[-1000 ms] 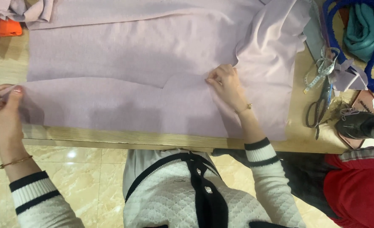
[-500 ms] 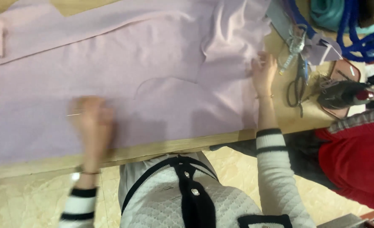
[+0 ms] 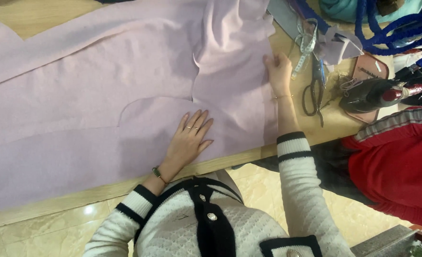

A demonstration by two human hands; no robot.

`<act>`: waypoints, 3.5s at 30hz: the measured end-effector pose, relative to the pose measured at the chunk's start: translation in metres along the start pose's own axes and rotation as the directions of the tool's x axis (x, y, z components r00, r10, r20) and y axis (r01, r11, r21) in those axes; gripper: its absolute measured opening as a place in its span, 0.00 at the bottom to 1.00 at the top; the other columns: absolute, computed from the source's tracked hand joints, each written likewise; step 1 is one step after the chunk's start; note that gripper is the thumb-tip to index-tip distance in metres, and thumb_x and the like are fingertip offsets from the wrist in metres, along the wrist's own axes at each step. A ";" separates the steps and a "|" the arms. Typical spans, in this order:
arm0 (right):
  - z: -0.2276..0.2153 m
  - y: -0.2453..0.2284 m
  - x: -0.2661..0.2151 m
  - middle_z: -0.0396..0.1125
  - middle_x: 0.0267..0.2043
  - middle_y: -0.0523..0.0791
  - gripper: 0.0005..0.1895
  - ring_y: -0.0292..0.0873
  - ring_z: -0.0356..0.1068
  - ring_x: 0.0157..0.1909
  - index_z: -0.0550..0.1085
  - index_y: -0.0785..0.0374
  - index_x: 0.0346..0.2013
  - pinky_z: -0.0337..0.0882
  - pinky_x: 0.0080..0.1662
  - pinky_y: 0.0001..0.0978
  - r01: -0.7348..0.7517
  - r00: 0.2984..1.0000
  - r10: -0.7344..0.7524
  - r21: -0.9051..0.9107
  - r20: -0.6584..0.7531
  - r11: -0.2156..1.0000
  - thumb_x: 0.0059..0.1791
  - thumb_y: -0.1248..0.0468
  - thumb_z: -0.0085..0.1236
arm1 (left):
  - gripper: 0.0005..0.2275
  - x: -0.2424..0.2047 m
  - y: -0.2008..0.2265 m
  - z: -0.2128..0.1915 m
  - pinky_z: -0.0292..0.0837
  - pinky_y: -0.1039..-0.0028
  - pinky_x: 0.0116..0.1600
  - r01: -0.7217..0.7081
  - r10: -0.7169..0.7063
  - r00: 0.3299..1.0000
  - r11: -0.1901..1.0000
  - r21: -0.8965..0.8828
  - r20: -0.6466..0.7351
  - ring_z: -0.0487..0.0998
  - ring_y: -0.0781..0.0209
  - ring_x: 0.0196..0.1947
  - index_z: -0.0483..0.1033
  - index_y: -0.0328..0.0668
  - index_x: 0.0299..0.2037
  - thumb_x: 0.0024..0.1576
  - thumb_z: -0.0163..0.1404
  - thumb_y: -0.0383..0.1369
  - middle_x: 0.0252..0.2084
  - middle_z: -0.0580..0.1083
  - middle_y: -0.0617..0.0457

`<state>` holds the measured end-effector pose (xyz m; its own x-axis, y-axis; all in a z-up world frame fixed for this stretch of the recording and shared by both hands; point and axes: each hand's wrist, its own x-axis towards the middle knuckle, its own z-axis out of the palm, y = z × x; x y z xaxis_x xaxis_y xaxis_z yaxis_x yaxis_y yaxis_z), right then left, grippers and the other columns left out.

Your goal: The person measures a piece of light purple fabric using a measuring tape and then smooths out a larger piece of the same fabric on a wooden table. They use a clear ruler and a blue pen to mark lines on the fabric.

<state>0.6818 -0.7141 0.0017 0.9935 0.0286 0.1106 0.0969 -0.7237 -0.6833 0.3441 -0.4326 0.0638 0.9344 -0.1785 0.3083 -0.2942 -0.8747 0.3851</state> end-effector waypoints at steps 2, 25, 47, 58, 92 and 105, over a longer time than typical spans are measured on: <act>-0.008 -0.014 0.004 0.75 0.31 0.44 0.10 0.43 0.76 0.35 0.79 0.55 0.40 0.73 0.35 0.37 0.025 0.995 -0.017 0.086 -0.096 0.996 0.51 0.54 0.67 | 0.29 0.004 0.004 -0.011 0.41 0.53 0.78 0.046 -0.047 0.997 0.999 0.020 0.063 0.55 0.57 0.76 0.63 0.53 0.70 0.60 0.50 0.51 0.75 0.59 0.52; -0.076 -0.075 -0.218 0.42 0.80 0.52 0.33 0.57 0.36 0.80 0.55 0.46 0.77 0.34 0.73 0.58 0.235 0.953 -0.065 -0.583 0.297 0.778 0.58 0.40 0.37 | 0.27 0.017 -0.041 -0.045 0.43 0.38 0.73 0.171 -0.179 0.975 0.983 0.072 0.130 0.55 0.44 0.76 0.63 0.61 0.72 0.64 0.41 0.56 0.76 0.59 0.51; 0.006 -0.170 -0.167 0.35 0.81 0.57 0.28 0.64 0.31 0.81 0.53 0.57 0.77 0.37 0.75 0.66 0.594 0.762 -0.513 -0.111 0.395 0.797 0.62 0.57 0.37 | 0.25 -0.351 -0.214 -0.200 0.47 0.26 0.56 0.914 -0.779 0.404 0.323 0.244 -0.481 0.55 0.16 0.65 0.67 0.11 0.74 0.76 0.45 0.33 0.70 0.57 0.15; 0.032 -0.243 -0.281 0.33 0.81 0.55 0.31 0.60 0.27 0.81 0.51 0.55 0.76 0.33 0.76 0.57 0.602 0.632 -0.455 -0.028 0.627 0.798 0.60 0.49 0.33 | 0.22 -0.339 -0.187 -0.205 0.59 0.45 0.48 0.969 -0.722 0.195 0.246 0.017 -0.664 0.65 0.35 0.50 0.75 0.31 0.60 0.58 0.67 0.31 0.47 0.70 0.36; 0.126 -0.320 -0.391 0.54 0.75 0.52 0.24 0.55 0.49 0.77 0.72 0.48 0.64 0.41 0.75 0.52 0.744 0.259 -0.738 0.359 0.622 0.564 0.52 0.58 0.60 | 0.07 -0.369 -0.240 -0.194 0.55 0.57 0.60 0.957 -0.655 0.195 0.289 -0.004 -0.730 0.73 0.56 0.49 0.78 0.57 0.38 0.58 0.64 0.37 0.36 0.75 0.61; 0.124 -0.324 -0.394 0.54 0.75 0.51 0.23 0.55 0.49 0.77 0.71 0.47 0.66 0.41 0.75 0.51 0.732 0.320 -0.712 0.314 0.626 0.605 0.55 0.56 0.53 | 0.28 -0.218 -0.141 -0.147 0.34 0.42 0.75 0.605 -0.591 0.796 0.785 0.134 -0.130 0.49 0.52 0.78 0.59 0.65 0.73 0.63 0.42 0.56 0.79 0.54 0.55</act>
<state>0.2669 -0.4060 0.0901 0.2866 0.9555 0.0700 0.8048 -0.2005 -0.5587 0.1525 -0.2036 0.0700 0.8914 0.4337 0.1312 0.3612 -0.8549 0.3723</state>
